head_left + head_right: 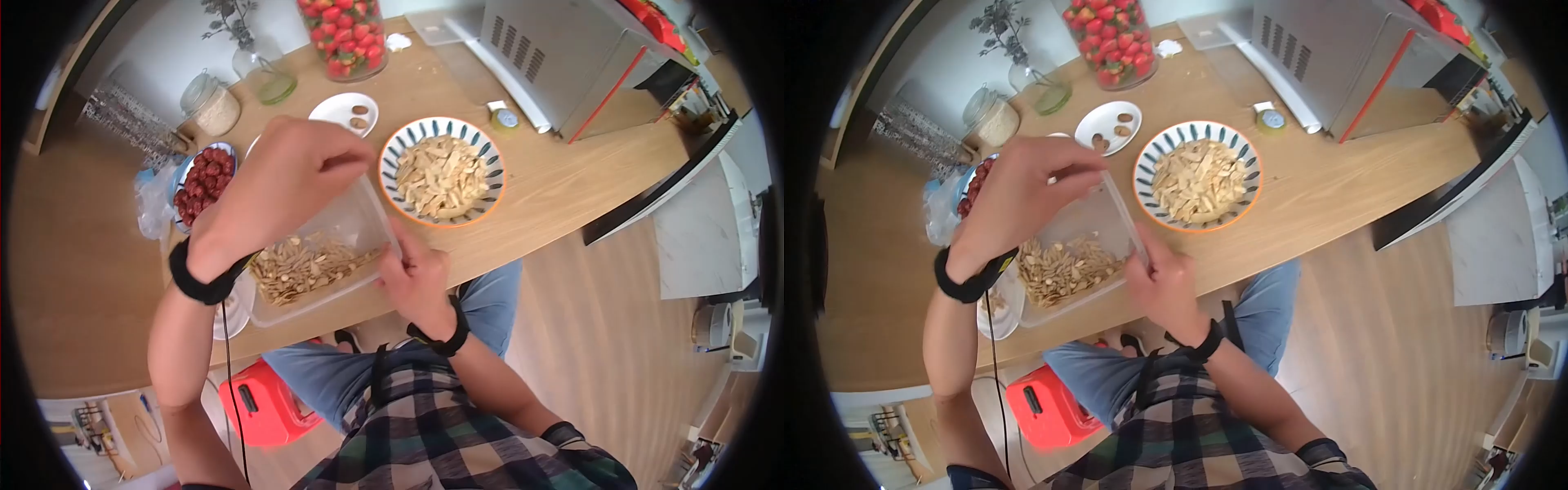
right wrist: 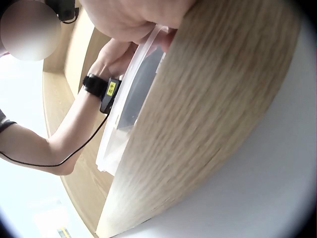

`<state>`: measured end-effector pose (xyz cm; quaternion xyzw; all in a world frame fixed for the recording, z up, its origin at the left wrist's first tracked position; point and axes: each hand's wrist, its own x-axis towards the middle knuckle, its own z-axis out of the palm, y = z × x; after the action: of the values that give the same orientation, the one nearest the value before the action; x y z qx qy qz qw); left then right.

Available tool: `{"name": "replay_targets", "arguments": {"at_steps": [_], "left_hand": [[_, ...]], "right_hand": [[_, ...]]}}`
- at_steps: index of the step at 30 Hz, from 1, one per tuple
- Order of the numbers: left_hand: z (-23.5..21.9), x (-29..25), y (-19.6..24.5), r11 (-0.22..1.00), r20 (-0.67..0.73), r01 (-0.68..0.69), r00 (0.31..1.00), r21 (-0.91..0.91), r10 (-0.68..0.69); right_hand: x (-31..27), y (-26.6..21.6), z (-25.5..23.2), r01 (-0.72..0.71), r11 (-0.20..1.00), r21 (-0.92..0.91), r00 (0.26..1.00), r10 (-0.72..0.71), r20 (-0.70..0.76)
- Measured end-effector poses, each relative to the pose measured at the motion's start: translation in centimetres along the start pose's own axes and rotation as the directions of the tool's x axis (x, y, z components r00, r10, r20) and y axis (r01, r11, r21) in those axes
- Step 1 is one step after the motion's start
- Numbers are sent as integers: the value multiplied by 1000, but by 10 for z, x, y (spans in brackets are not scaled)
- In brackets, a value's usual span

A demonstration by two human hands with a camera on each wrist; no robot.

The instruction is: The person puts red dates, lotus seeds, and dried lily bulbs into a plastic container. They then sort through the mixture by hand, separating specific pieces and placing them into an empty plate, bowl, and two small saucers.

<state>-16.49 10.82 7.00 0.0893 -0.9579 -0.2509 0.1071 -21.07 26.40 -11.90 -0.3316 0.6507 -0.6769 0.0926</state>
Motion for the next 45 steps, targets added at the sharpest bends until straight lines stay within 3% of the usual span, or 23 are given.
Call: {"name": "replay_targets", "arguments": {"at_steps": [3, 5, 8, 12, 14, 15, 17, 21, 24, 27, 33, 36, 37, 39, 40, 41, 43, 45], "left_hand": [[-11, -36, -10, 991, 57, 15, 998, 133, -23], [-5, -59, -28, 994, 68, -24, 998, 111, 17], [4, -80, -37, 997, 281, -23, 960, 70, 3], [29, -79, -40, 998, 342, -50, 939, 32, 36], [41, -73, -42, 984, 377, -178, 913, 30, 154], [45, -71, -40, 983, 374, -179, 914, 31, 155], [51, -69, -37, 935, 423, -305, 882, 181, 206], [56, -70, -37, 913, 415, -328, 886, 243, 208], [50, -75, -46, 913, 497, -312, 855, 263, 149], [40, -78, -52, 941, 492, -241, 865, 236, 98], [11, -79, -50, 997, 281, -75, 958, 21, 66], [-5, -93, -49, 955, 122, 197, 977, -221, -174], [-13, -101, -49, 954, 114, 211, 975, -215, -190], [-32, -117, -47, 843, 28, 367, 921, -395, -388], [-36, -129, -49, 791, -58, 323, 910, -520, -410], [-42, -143, -53, 789, -61, 336, 903, -515, -424], [-51, -169, -65, 697, -124, 468, 777, -543, -617], [-46, -196, -88, 695, -129, 512, 751, -506, -647]], "right_hand": [[0, 0, 0, 8, 1000, 2, 1000, -8, -6], [-1, 3, 2, 16, 1000, 24, 1000, -16, -21], [0, 0, 2, 21, 1000, 6, 1000, -20, -21], [-1, 0, 1, 28, 1000, -4, 999, -28, -17], [-1, 0, 1, 16, 1000, -15, 1000, -16, -12], [-1, 0, 1, 8, 1000, -17, 1000, -8, -12], [-1, 1, 0, 0, 1000, -20, 1000, -1, -13], [0, 4, 1, 43, 999, 5, 999, -43, -24], [-1, 3, 1, 23, 1000, 10, 1000, -23, -12], [-1, 4, 1, -11, 1000, 9, 1000, 11, 1], [-3, 9, 0, -31, 1000, -3, 999, 31, 7], [-3, 6, 0, -72, 997, 33, 997, 71, 14], [-3, 3, 0, -104, 993, 59, 995, 103, 11], [-1, -4, -1, -140, 987, 78, 990, 137, 44], [0, -6, -1, -148, 986, 83, 989, 145, 40], [0, -6, -1, -155, 984, 87, 988, 153, 34], [-1, -5, -1, -155, 982, 111, 987, 151, 48], [0, -7, -2, -178, 979, 95, 984, 174, 47]]}}
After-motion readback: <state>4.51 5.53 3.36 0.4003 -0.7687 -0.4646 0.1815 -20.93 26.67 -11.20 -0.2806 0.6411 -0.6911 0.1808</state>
